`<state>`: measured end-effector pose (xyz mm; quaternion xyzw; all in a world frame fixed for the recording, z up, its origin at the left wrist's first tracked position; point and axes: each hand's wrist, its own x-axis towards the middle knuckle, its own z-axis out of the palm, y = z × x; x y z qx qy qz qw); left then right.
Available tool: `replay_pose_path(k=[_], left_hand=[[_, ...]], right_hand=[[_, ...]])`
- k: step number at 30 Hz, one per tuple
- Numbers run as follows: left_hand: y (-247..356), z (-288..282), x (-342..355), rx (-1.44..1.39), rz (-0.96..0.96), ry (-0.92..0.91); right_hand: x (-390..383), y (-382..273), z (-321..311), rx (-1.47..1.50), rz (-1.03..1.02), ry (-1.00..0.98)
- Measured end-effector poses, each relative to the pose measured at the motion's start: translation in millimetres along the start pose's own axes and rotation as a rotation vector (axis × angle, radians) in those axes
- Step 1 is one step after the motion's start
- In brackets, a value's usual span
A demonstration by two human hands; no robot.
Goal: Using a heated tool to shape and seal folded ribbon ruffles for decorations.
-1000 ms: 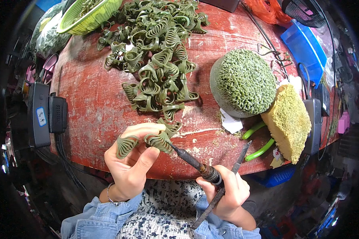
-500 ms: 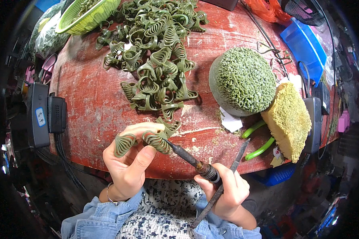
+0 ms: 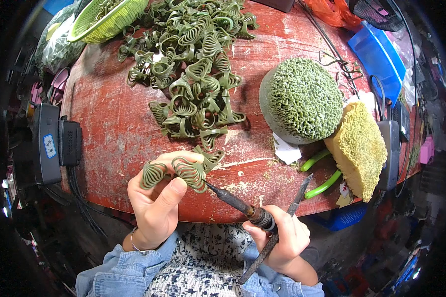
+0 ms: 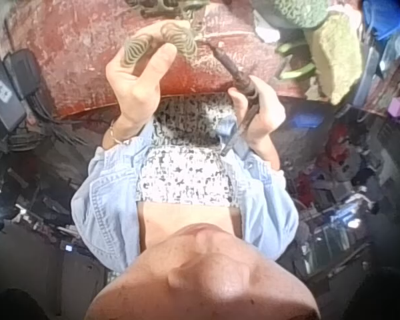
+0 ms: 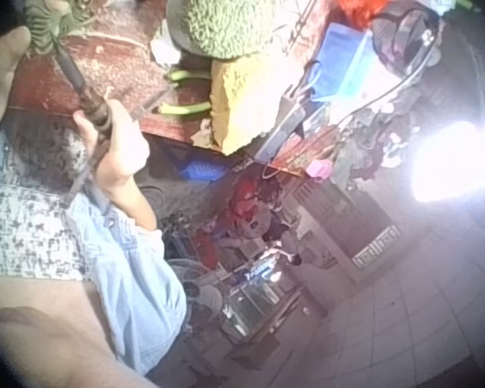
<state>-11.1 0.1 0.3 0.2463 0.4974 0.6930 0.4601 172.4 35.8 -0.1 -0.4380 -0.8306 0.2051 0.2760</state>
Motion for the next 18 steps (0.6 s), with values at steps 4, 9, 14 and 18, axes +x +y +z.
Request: replay_pose_path(k=[4,9,14,18], left_hand=[[-1.0,-0.5,0.7,-0.002,0.007,-0.018],[-1.6,-0.6,-0.1,-0.007,-0.001,-0.010],[-0.2,-0.2,0.4,0.008,-0.011,-0.005],[-1.2,-0.4,0.6,0.014,0.017,-0.014]], right_hand=[[1.1,0.1,-0.6,0.007,-0.005,-0.011],[0.7,0.4,-0.7,0.006,0.011,-0.016],[2.3,-0.1,-1.2,-0.002,-0.002,-0.022],[2.2,0.8,-0.7,-0.007,-0.016,-0.016]])
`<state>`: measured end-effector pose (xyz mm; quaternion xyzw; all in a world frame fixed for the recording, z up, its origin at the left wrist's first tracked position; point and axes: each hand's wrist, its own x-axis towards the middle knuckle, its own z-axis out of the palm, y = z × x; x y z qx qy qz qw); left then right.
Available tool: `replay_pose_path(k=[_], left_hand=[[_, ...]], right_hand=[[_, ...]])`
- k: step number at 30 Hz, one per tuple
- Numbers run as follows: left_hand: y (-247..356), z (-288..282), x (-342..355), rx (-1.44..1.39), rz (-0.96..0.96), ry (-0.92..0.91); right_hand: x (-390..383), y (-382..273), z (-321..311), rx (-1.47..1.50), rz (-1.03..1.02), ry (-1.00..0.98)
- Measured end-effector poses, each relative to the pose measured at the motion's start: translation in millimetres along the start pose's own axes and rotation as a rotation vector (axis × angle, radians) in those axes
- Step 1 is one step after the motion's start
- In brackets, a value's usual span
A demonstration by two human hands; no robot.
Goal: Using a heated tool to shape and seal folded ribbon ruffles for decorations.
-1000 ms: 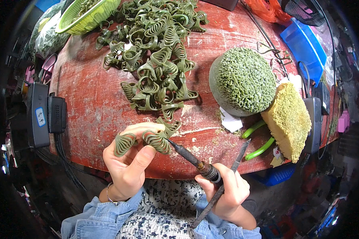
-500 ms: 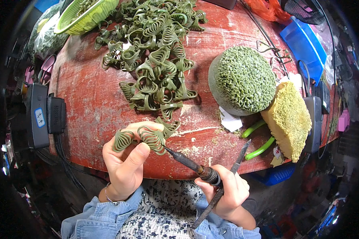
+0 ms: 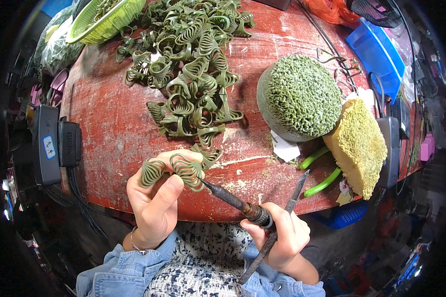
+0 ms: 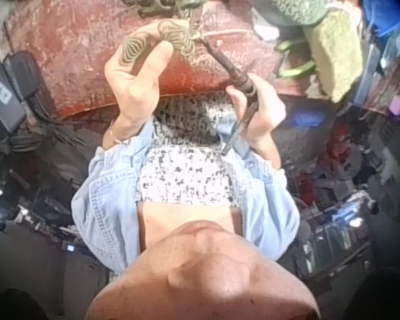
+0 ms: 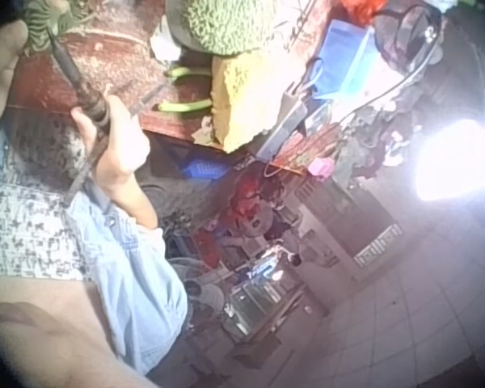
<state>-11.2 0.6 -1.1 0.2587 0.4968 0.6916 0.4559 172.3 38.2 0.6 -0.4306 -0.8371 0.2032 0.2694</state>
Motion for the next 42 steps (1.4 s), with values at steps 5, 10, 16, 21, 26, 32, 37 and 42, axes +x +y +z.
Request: replay_pose_path(k=[5,10,16,21,26,32,37,42], left_hand=[[-0.8,0.0,-0.4,-0.003,0.007,0.000],[1.1,0.9,-0.6,-0.003,-0.006,0.008],[2.5,0.3,-0.1,-0.011,-0.040,0.013],[6.1,-0.8,1.8,-0.040,-0.083,-0.013],[0.3,-5.2,1.3,-0.024,-0.057,-0.054],[1.5,-2.2,0.4,-0.010,-0.024,-0.059],[0.8,-1.4,1.4,-0.035,-0.027,-0.054],[0.1,-0.9,2.5,-0.047,-0.010,-0.059]], right_hand=[[1.7,-1.3,-1.4,0.002,0.004,-0.026],[1.2,-1.3,0.8,0.000,0.016,-0.013],[0.5,-2.2,0.2,0.049,0.057,0.017],[-4.7,0.8,1.1,0.060,0.072,0.030],[-6.6,2.3,1.6,0.055,0.076,0.035],[-7.9,2.4,1.4,0.077,0.099,0.024],[-8.0,3.3,2.3,0.072,0.082,0.035],[-5.7,2.0,1.6,0.074,0.078,0.031]])
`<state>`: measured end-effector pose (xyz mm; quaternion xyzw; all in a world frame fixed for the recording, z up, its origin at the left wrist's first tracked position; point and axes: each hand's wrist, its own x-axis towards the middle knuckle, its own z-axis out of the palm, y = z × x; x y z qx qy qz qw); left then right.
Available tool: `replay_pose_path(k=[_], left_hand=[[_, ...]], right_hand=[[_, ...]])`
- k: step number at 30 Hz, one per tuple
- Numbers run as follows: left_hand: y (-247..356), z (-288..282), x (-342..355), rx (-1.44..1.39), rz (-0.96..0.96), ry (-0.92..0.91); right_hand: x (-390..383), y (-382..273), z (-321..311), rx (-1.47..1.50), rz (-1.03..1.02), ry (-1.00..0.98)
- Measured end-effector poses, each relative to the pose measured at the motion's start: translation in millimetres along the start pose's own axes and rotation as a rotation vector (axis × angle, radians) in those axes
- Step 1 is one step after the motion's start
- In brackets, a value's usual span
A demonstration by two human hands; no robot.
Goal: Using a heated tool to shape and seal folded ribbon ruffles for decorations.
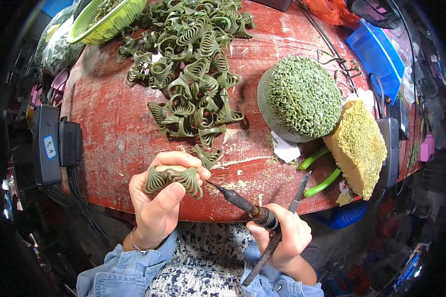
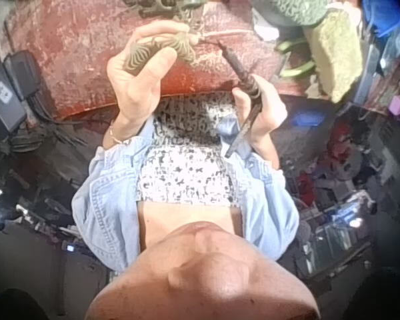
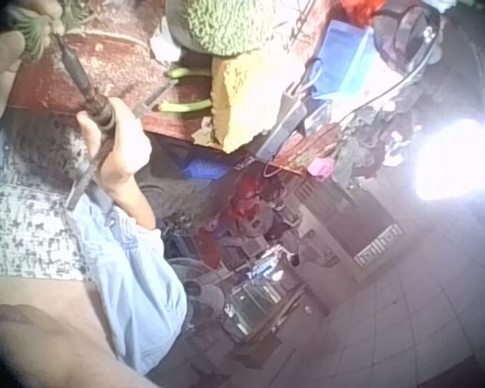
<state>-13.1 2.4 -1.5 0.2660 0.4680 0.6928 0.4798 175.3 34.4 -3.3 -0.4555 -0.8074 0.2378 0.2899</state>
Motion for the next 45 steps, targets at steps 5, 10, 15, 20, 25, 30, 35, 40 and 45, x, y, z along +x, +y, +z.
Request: replay_pose_path(k=[5,10,15,20,25,30,35,40,45], left_hand=[[1.7,-0.7,-0.1,-0.030,0.004,0.000],[-2.4,-10.1,-1.4,-0.344,0.026,-0.015],[13.2,-10.3,-3.9,-0.398,-0.074,0.128],[11.6,-16.6,-3.8,-0.486,-0.064,0.013],[17.8,-9.6,-4.4,-0.179,-0.161,0.059],[14.4,-2.9,-5.8,-0.084,-0.171,-0.078],[5.8,-2.0,-8.6,0.067,-0.030,-0.226],[0.0,0.9,-10.5,0.093,0.021,-0.219],[8.0,3.8,-13.1,0.114,-0.068,-0.131]], right_hand=[[-0.1,-0.9,1.5,0.000,-0.011,0.010],[10.5,-9.7,4.7,0.376,0.336,-0.059],[43.1,-39.1,20.4,0.533,0.445,-0.168],[60.2,-42.2,36.6,0.282,0.147,-0.239],[47.7,-50.0,19.2,0.771,0.508,-0.199],[36.3,-53.3,6.6,0.924,0.426,-0.120],[38.6,-57.5,4.9,1.018,0.477,-0.138],[36.4,-51.1,3.6,0.989,0.523,-0.190],[28.3,-38.3,-14.0,1.103,0.599,-0.174]])
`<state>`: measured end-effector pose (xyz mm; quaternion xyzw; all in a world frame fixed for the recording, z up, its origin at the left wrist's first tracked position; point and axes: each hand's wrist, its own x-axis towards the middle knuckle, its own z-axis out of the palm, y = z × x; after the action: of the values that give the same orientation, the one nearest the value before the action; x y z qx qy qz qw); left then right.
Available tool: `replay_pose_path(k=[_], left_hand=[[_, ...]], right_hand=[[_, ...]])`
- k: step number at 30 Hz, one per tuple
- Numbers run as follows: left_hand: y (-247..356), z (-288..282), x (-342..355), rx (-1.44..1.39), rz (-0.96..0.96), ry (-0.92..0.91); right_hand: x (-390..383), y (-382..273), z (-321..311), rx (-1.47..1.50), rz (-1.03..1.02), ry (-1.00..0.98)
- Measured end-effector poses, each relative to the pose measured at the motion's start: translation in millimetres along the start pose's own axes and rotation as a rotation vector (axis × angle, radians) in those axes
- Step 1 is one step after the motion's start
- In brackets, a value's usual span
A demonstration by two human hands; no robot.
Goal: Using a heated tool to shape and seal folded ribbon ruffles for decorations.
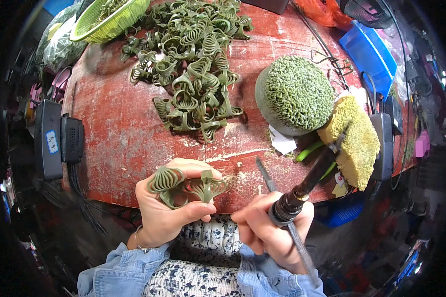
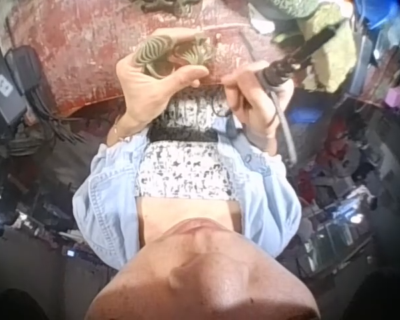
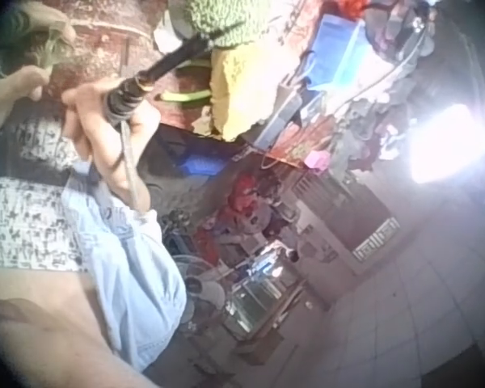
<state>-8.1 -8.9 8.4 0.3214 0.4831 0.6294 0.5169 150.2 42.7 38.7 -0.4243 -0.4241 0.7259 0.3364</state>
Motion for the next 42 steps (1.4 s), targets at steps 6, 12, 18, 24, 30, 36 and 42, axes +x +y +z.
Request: replay_pose_path(k=[6,12,18,24,30,36,42], left_hand=[[1.2,3.5,0.0,-0.153,-0.074,0.017],[2.1,4.7,0.1,-0.211,-0.088,-0.016],[6.6,6.1,-1.1,-0.229,-0.162,-0.015],[-2.7,15.1,-1.2,-0.079,-0.003,0.004],[-8.1,13.3,5.4,0.252,0.245,-0.135],[4.3,2.4,11.1,-0.336,-0.391,-0.358],[1.6,2.0,10.4,-0.457,-0.328,-0.330]], right_hand=[[-0.2,-4.6,-13.8,0.021,0.209,0.010],[3.5,9.1,-9.2,-0.040,0.106,0.155],[-7.7,7.7,-6.0,-0.125,-0.155,0.303],[-13.0,6.4,-5.9,-0.020,-0.159,0.118],[-0.9,1.5,7.6,-0.144,-0.043,0.008],[4.6,-11.8,-5.0,0.032,0.124,-0.193],[-1.2,-12.9,0.9,0.037,0.089,-0.163]])
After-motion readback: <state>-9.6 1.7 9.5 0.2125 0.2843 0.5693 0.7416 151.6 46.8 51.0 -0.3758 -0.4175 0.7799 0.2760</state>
